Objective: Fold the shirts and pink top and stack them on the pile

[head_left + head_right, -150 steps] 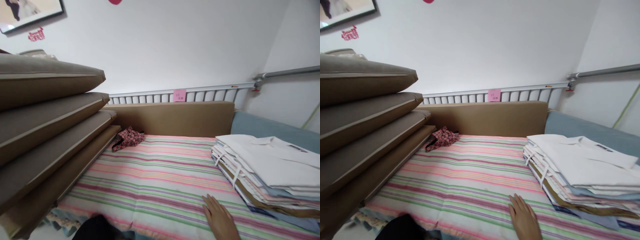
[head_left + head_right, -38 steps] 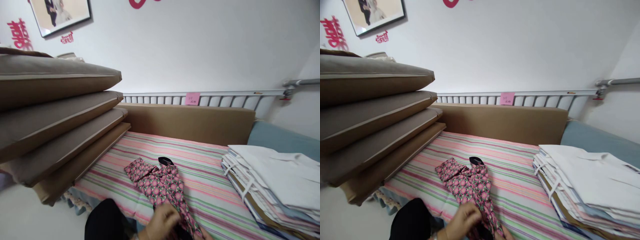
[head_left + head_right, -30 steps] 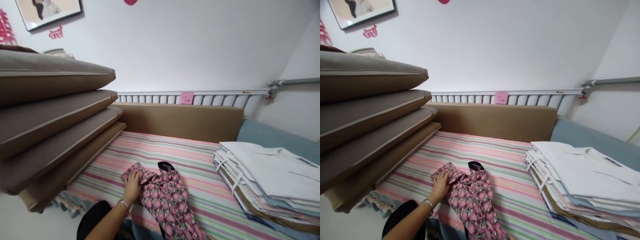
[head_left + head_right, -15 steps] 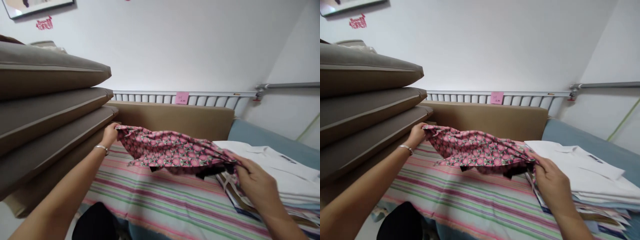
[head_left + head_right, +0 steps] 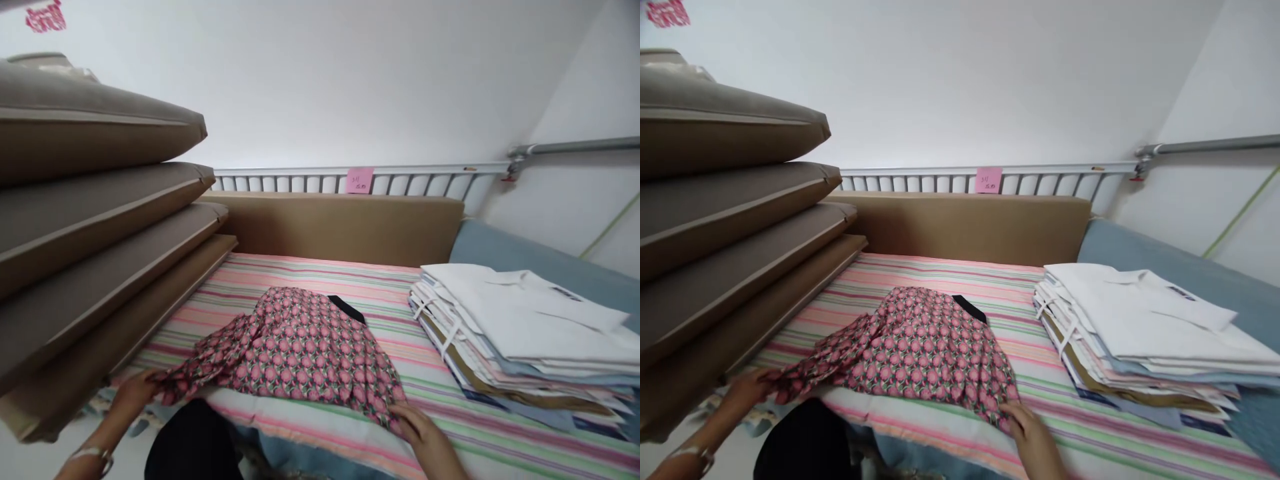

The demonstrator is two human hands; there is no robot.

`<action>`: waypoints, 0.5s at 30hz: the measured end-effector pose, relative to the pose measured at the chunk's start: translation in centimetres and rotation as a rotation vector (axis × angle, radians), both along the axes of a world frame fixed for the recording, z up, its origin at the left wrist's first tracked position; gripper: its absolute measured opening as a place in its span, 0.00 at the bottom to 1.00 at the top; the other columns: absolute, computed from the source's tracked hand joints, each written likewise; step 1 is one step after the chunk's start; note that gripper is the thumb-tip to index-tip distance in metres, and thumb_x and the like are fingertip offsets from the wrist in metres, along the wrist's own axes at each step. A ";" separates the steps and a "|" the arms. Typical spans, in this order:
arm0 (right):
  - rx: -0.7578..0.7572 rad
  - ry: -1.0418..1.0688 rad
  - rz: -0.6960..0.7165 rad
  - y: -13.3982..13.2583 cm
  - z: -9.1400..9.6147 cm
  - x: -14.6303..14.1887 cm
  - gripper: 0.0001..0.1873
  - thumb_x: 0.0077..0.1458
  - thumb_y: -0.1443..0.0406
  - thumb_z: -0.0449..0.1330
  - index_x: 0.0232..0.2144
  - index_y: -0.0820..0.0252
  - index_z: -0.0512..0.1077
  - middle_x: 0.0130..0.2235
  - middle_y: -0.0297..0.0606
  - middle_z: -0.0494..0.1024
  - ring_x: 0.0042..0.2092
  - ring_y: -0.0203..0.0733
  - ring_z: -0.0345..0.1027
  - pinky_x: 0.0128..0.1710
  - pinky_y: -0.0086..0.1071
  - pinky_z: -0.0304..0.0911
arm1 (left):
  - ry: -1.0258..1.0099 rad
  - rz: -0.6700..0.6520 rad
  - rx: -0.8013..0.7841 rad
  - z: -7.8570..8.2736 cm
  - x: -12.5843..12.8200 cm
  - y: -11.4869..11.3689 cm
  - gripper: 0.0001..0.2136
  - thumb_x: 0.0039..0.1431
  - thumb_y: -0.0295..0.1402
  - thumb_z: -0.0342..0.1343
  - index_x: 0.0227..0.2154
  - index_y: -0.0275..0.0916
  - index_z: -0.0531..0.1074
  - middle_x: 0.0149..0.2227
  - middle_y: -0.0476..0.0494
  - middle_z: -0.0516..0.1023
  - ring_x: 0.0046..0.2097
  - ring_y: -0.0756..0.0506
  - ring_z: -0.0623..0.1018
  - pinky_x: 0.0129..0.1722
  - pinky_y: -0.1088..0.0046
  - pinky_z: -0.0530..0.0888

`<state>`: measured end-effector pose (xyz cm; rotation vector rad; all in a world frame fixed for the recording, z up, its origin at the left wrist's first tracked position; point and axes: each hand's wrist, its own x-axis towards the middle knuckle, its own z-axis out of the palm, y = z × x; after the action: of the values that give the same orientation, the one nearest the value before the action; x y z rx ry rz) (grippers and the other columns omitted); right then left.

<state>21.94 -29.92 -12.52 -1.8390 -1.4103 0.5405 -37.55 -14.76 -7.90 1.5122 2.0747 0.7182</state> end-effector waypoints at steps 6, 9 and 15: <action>-0.012 0.114 -0.304 0.9 -0.2 2.6 0.31 0.39 0.47 0.52 0.39 0.61 0.74 0.42 0.48 0.79 0.45 0.53 0.72 0.46 0.41 0.66 | -0.239 0.036 -0.072 -4.8 -1.4 -3.3 0.13 0.34 0.42 0.52 0.25 0.44 0.74 0.26 0.48 0.79 0.34 0.38 0.77 0.28 0.69 0.73; -0.104 0.095 -0.333 1.9 -0.7 2.8 0.31 0.36 0.45 0.54 0.35 0.61 0.74 0.39 0.50 0.79 0.44 0.55 0.72 0.45 0.41 0.66 | -0.226 0.000 -0.039 -4.4 -1.0 -4.9 0.14 0.37 0.43 0.51 0.26 0.43 0.74 0.25 0.46 0.78 0.29 0.40 0.76 0.26 0.69 0.72; -0.168 0.160 -0.117 2.1 0.4 1.0 0.18 0.35 0.47 0.54 0.17 0.53 0.71 0.25 0.35 0.79 0.35 0.51 0.73 0.37 0.36 0.67 | -0.171 0.019 0.075 -1.0 -1.4 -8.8 0.18 0.37 0.47 0.55 0.29 0.42 0.76 0.21 0.48 0.77 0.21 0.43 0.72 0.27 0.65 0.72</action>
<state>22.96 -27.82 -12.07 -1.9488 -1.1739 0.7480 -38.91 -23.54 -8.91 1.4184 1.9572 0.9087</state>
